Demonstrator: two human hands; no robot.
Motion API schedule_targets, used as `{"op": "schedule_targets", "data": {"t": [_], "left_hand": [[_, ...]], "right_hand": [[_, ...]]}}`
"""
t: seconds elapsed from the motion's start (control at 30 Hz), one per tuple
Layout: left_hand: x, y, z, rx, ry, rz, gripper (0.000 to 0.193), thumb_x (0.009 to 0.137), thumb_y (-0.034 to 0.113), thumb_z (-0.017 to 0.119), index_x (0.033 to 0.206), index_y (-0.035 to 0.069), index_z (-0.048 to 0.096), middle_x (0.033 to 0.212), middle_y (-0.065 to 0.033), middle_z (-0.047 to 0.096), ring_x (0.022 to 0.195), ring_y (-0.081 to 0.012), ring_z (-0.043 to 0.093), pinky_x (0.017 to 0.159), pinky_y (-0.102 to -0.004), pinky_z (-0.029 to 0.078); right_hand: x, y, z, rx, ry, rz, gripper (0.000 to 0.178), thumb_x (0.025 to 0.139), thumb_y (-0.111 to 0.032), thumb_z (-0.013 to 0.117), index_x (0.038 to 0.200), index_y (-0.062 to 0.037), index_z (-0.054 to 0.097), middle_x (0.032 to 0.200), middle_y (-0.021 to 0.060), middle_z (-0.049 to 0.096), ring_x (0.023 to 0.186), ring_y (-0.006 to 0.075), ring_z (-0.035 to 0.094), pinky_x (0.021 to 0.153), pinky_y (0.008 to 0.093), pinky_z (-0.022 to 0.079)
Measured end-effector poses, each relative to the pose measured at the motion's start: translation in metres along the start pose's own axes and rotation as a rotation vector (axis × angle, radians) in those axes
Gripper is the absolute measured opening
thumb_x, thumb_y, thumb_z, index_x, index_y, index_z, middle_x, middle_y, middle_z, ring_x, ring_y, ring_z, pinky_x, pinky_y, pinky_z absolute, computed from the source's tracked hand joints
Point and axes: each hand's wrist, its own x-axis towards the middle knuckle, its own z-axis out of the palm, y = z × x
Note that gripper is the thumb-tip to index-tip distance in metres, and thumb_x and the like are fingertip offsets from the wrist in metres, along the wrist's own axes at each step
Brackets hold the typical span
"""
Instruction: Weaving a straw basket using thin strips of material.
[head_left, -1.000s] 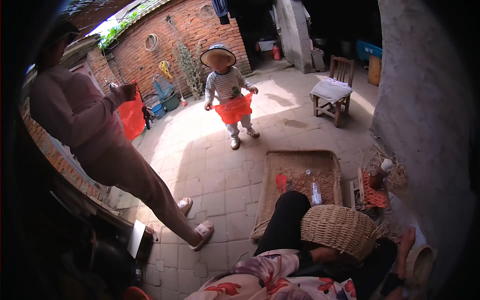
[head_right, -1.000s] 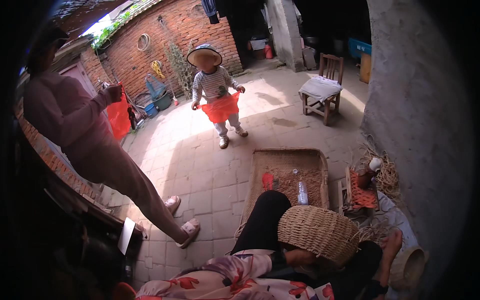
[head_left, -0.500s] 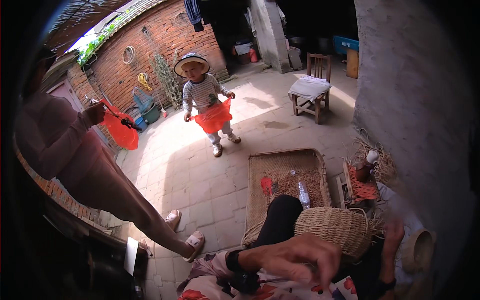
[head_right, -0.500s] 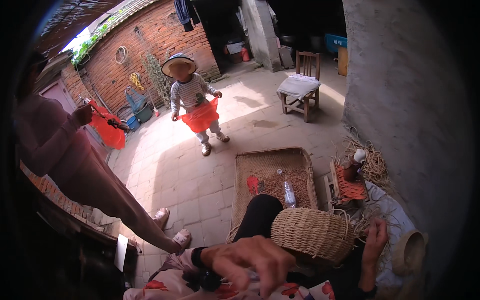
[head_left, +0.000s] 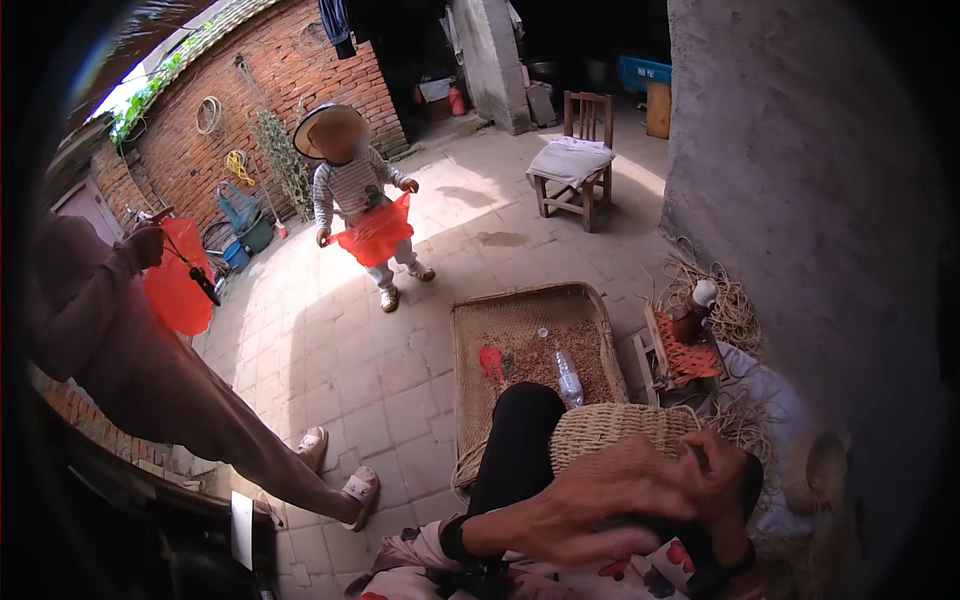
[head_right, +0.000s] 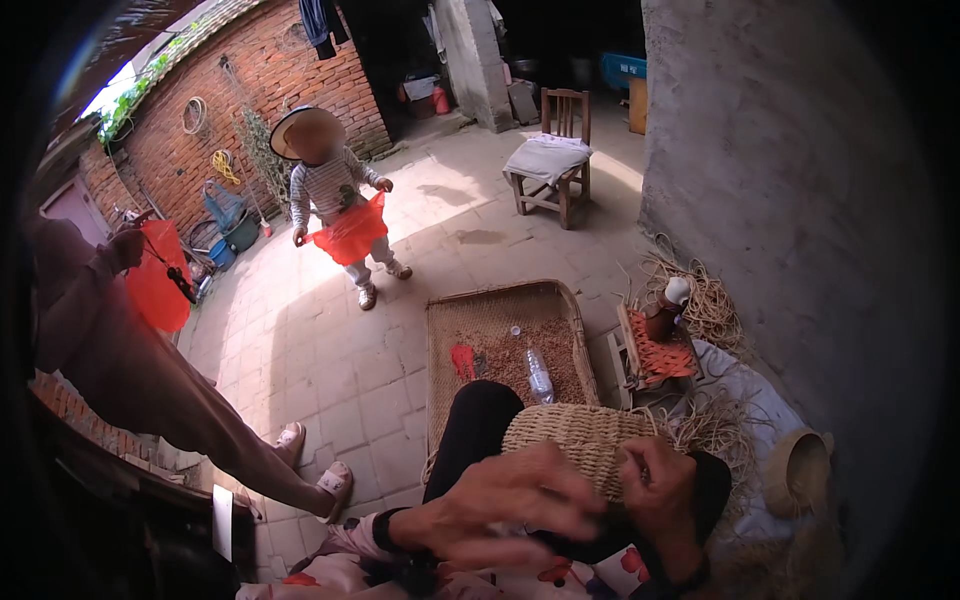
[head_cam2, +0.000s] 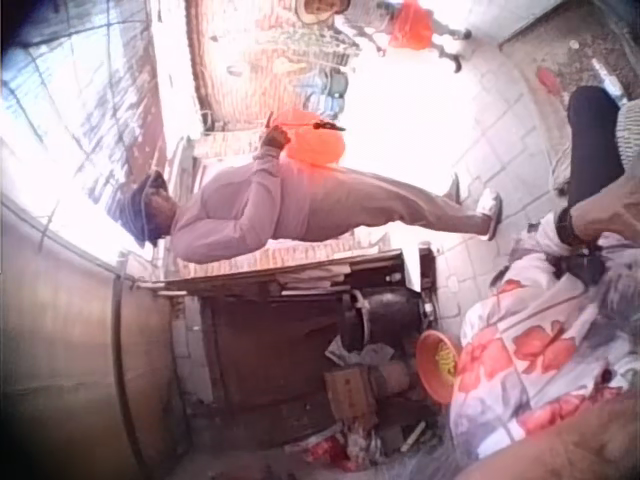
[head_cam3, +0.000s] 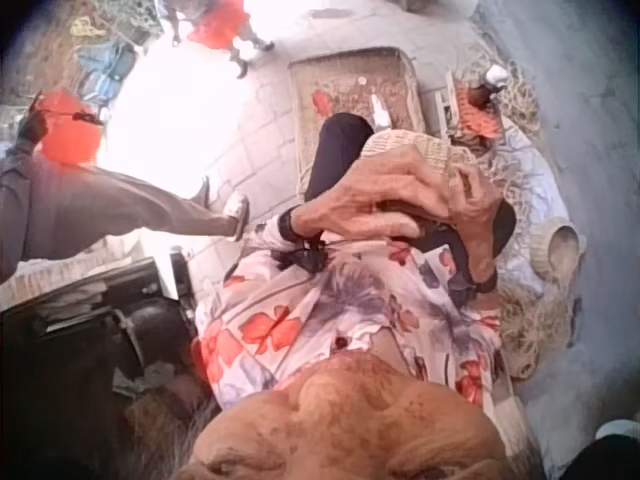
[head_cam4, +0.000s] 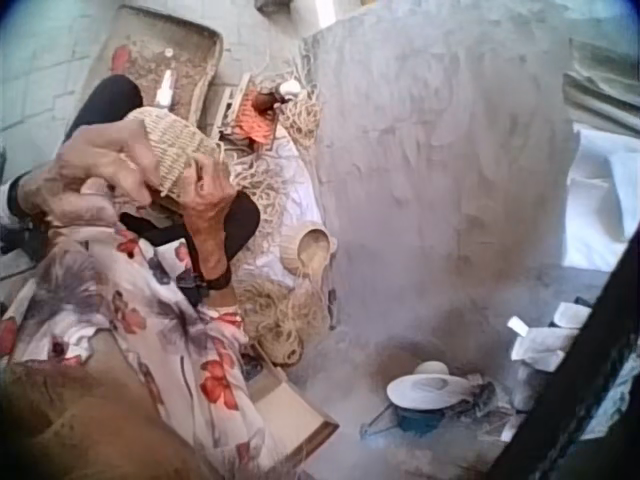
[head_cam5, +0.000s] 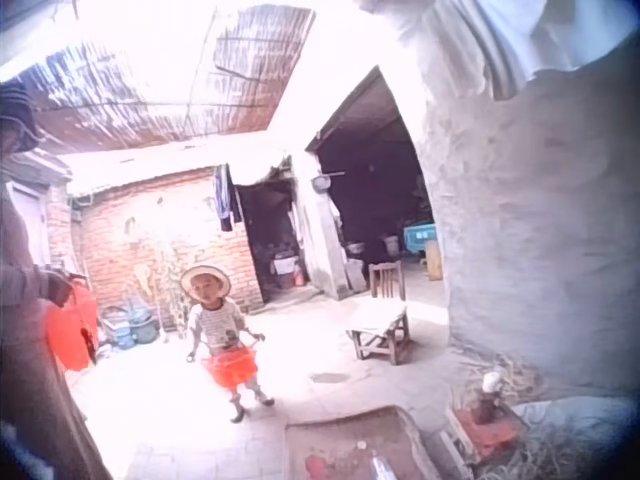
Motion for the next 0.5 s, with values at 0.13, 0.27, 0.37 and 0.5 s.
{"op": "schedule_targets", "data": {"t": [0.13,0.27,0.37,0.5], "left_hand": [[-0.018,-0.063,0.021,0.551,0.038,-0.229,0.027,0.091,0.023,0.059,0.111,0.004,0.059,0.096,-0.0135,0.059,0.081,-0.0318,0.06,0.071,-0.0414,0.047],[-0.054,-0.085,0.04,0.425,-0.098,-0.461,0.02,0.093,0.025,0.055,0.097,0.005,0.055,0.077,-0.0154,0.059,0.07,-0.0349,0.062,0.059,-0.0436,0.048],[-0.058,-0.087,0.04,0.399,-0.118,-0.463,0.022,0.095,0.025,0.052,0.09,0.004,0.053,0.071,-0.0163,0.059,0.066,-0.0371,0.061,0.059,-0.0469,0.047],[-0.063,-0.086,0.029,0.172,-0.273,-0.578,0.025,0.099,0.025,0.048,0.097,0.002,0.055,0.075,-0.0165,0.058,0.068,-0.036,0.061,0.063,-0.0454,0.046]], "right_hand": [[-0.005,-0.011,0.003,-0.059,-0.219,-0.163,0.01,0.075,-0.002,0.066,0.082,-0.0042,0.059,0.07,0.0131,0.057,0.06,0.0313,0.06,0.055,0.0395,0.047],[-0.014,-0.007,0.004,-0.043,-0.204,-0.14,0.014,0.071,0.001,0.065,0.082,-0.0043,0.06,0.069,0.0115,0.057,0.059,0.0294,0.06,0.054,0.039,0.047],[-0.016,-0.003,0.003,-0.04,-0.219,-0.185,0.015,0.07,0.002,0.065,0.082,-0.0046,0.06,0.069,0.0107,0.058,0.059,0.0291,0.061,0.053,0.0385,0.047],[-0.017,0.0,0.001,0.005,-0.258,-0.155,0.014,0.071,0.001,0.066,0.083,-0.005,0.061,0.069,0.0104,0.059,0.059,0.0293,0.061,0.054,0.0387,0.047]]}}
